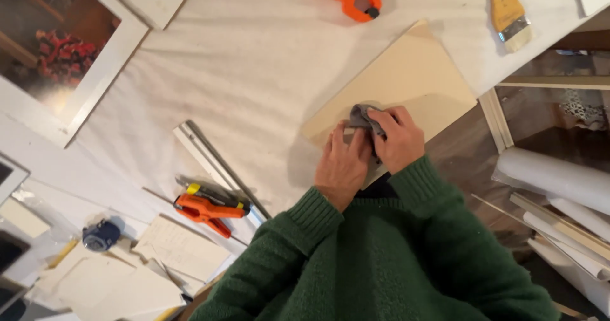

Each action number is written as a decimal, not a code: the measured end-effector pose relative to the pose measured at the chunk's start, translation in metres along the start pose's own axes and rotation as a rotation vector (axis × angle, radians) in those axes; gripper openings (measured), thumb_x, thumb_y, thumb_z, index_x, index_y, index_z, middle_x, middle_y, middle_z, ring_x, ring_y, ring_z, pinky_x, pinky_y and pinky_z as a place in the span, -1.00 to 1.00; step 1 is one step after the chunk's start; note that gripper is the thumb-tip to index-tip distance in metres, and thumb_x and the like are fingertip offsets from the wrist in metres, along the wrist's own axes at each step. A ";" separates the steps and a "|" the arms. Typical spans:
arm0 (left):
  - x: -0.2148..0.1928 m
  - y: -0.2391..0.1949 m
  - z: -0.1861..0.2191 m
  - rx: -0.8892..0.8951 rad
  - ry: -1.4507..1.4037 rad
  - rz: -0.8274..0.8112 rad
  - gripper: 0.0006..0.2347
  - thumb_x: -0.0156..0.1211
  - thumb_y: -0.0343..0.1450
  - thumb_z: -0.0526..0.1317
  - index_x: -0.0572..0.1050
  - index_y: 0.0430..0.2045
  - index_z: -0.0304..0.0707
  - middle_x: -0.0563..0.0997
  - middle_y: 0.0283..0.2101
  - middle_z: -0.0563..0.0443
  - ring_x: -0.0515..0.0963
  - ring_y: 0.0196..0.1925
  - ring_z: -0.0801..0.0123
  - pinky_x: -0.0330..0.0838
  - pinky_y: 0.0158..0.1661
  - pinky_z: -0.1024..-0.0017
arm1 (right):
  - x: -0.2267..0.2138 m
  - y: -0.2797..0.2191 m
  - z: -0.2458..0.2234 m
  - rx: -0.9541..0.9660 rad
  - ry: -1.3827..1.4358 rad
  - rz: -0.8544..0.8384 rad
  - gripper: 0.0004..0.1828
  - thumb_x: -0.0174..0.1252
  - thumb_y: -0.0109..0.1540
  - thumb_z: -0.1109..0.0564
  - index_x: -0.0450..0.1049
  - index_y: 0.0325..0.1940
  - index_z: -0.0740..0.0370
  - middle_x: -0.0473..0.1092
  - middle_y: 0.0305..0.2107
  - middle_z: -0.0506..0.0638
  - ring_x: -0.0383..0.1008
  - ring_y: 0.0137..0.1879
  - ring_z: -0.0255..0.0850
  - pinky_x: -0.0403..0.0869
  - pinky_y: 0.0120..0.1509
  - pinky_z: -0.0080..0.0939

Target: Preparing and mounting a photograph onto a backing board, including cleaning the photo with a brush and cloth.

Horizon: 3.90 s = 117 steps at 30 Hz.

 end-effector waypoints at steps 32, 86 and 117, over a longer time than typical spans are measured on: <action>0.005 0.004 0.004 -0.009 0.021 0.048 -0.59 0.04 0.41 -0.25 0.44 0.18 -0.37 0.28 0.35 -0.22 0.35 0.29 -0.32 0.37 0.20 -0.04 | -0.006 0.022 0.028 0.046 0.115 0.121 -0.75 0.23 0.22 0.16 0.56 -0.01 0.06 0.44 -0.19 0.11 0.51 0.07 0.14 0.52 0.12 0.13; 0.009 -0.003 0.008 -0.059 0.042 -0.058 -0.57 0.02 0.42 -0.25 0.39 0.23 -0.34 0.23 0.42 -0.18 0.32 0.33 -0.22 0.31 0.27 0.00 | -0.017 0.052 0.055 0.014 -0.010 0.013 -0.71 0.25 0.24 0.26 0.56 0.06 0.15 0.46 -0.08 0.11 0.50 0.05 0.11 0.51 0.12 0.10; 0.010 0.014 0.016 -0.004 0.164 -0.011 -0.64 0.09 0.48 -0.22 0.43 0.21 -0.16 0.28 0.39 -0.17 0.34 0.28 -0.19 0.39 0.20 0.09 | -0.010 -0.003 0.027 -0.038 -0.060 0.004 -0.60 0.25 0.05 0.27 0.63 -0.02 0.08 0.47 -0.23 0.09 0.51 -0.08 0.10 0.51 -0.03 0.10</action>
Point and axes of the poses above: each hand's wrist, its own y-axis towards the middle knuckle, its own x-axis out of the palm, z = x × y, the point moved 7 cm from there along y, towards the middle knuckle
